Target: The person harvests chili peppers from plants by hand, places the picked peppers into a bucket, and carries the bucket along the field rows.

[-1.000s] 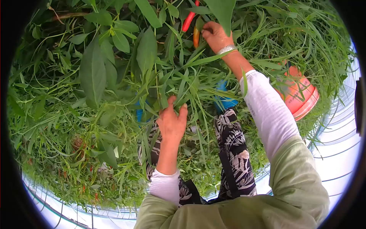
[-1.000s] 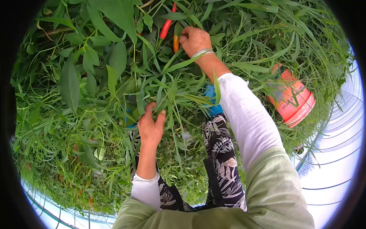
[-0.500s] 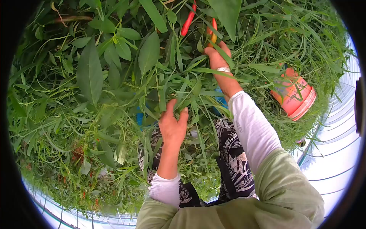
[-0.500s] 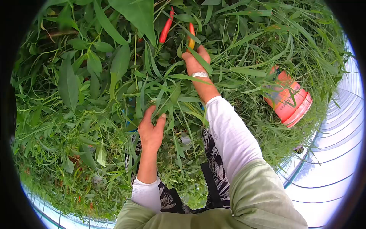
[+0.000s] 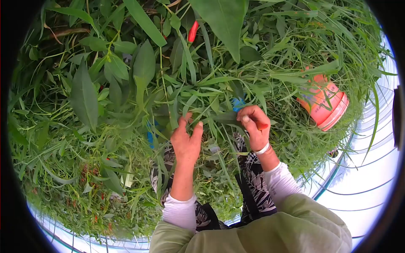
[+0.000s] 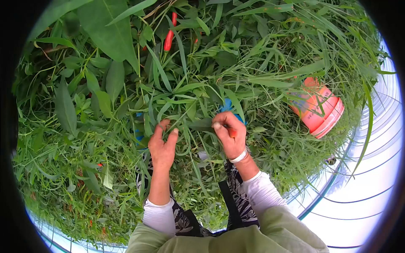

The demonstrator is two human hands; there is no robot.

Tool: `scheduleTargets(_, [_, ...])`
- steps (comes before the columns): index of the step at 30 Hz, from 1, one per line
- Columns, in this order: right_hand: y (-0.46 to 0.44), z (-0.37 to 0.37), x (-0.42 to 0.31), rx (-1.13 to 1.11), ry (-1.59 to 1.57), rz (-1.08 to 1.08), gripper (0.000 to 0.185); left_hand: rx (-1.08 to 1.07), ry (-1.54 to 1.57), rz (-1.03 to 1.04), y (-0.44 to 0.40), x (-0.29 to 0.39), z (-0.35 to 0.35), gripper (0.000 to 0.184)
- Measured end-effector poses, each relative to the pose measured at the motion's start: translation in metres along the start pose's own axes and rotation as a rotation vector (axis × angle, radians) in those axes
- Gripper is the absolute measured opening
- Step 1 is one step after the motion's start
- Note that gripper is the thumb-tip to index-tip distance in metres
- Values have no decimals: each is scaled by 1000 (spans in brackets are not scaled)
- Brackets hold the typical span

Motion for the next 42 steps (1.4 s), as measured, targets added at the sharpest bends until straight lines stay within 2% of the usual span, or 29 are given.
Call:
scheduleTargets(2, [14,3,-22,-96,206,-330,7,-21,-28,-18,-2,-1,0,44])
scheduleTargets(4, [4,2,-65,56,305,-489,9,-53,-60,-44,0,-4,1,44])
scheduleTargets(6, [-30,1,-97,175,-119,-224,11,-179,-187,-91,1,-8,5,37])
scheduleTargets(7, [-62,1,-114,203,-165,-151,14,-173,-187,-88,1,-8,6,37])
scheduleTargets(9, [-138,12,-118,311,51,-42,22,-144,-238,-51,2,-6,5,34])
scheduleTargets(10, [-196,13,-94,360,328,-89,32,-141,-242,-51,2,-6,4,34])
scheduleTargets(11, [-221,25,-94,390,870,-41,43,-139,-234,-71,3,-5,4,34])
scheduleTargets(12, [-248,35,-76,397,992,-130,49,-133,-226,-87,1,-5,3,33])
scheduleTargets(15, [-259,43,-58,295,957,-96,59,-94,-157,-52,0,-11,2,34])
scheduleTargets(17, [-242,30,-45,350,192,-44,61,-100,-143,-73,-3,-3,-2,35])
scheduleTargets(19, [-208,21,-41,413,-179,-3,57,-107,-131,-93,-4,-1,-2,36])
scheduleTargets(20, [-188,17,-43,362,-436,201,51,-92,-124,-67,-3,-3,-2,36])
scheduleTargets(21, [-182,11,-33,342,-631,165,45,-79,-118,-42,-3,-4,-2,36])
scheduleTargets(22, [-168,-1,-27,390,-578,236,39,-78,-119,-44,-3,-4,-3,36])
scheduleTargets(24, [-148,-7,-19,248,-856,108,30,-98,-103,-81,-4,-3,-3,38])
scheduleTargets(26, [-111,-7,-30,75,-922,-29,23,-108,-100,-81,-6,3,-5,38])
scheduleTargets(28, [-72,-5,-37,-31,-786,-76,18,-120,-96,-77,-8,6,-4,39])
scheduleTargets(30, [-35,7,-53,-335,-545,-166,20,-111,-107,-50,-7,6,-5,36])
scheduleTargets(31, [-27,10,-65,-336,-546,-167,20,-110,-109,-49,-7,5,-5,36])
scheduleTargets(33, [-12,25,-95,-327,-112,-333,24,-89,-130,5,-5,3,-4,36])
scheduleTargets(34, [-16,35,-104,-324,-113,-333,24,-92,-130,6,-4,2,-3,36])
scheduleTargets(36, [-54,57,-116,-231,-431,21,30,-117,-17,-82,-3,-2,-1,35])
scheduleTargets(38, [-127,79,-86,45,-422,150,31,-37,-68,-17,-4,4,-3,34])
scheduleTargets(40, [-185,101,-59,113,-380,291,31,-23,-67,-11,-3,1,-3,33])
scheduleTargets(41, [-200,106,-58,92,-391,277,31,-13,-66,-3,-3,1,-5,34])
scheduleTargets(42, [-208,110,-56,-18,-542,301,27,-8,-64,-4,-3,0,-5,35])
Point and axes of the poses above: each hand's wrist, its own y-axis away from the middle knuckle, its own z-axis out of the palm, x = y × z, the point moved 3 cm from there along -y, towards the middle knuckle, and after that the axes turned 14 degrees about z, right-handed, at the moved point
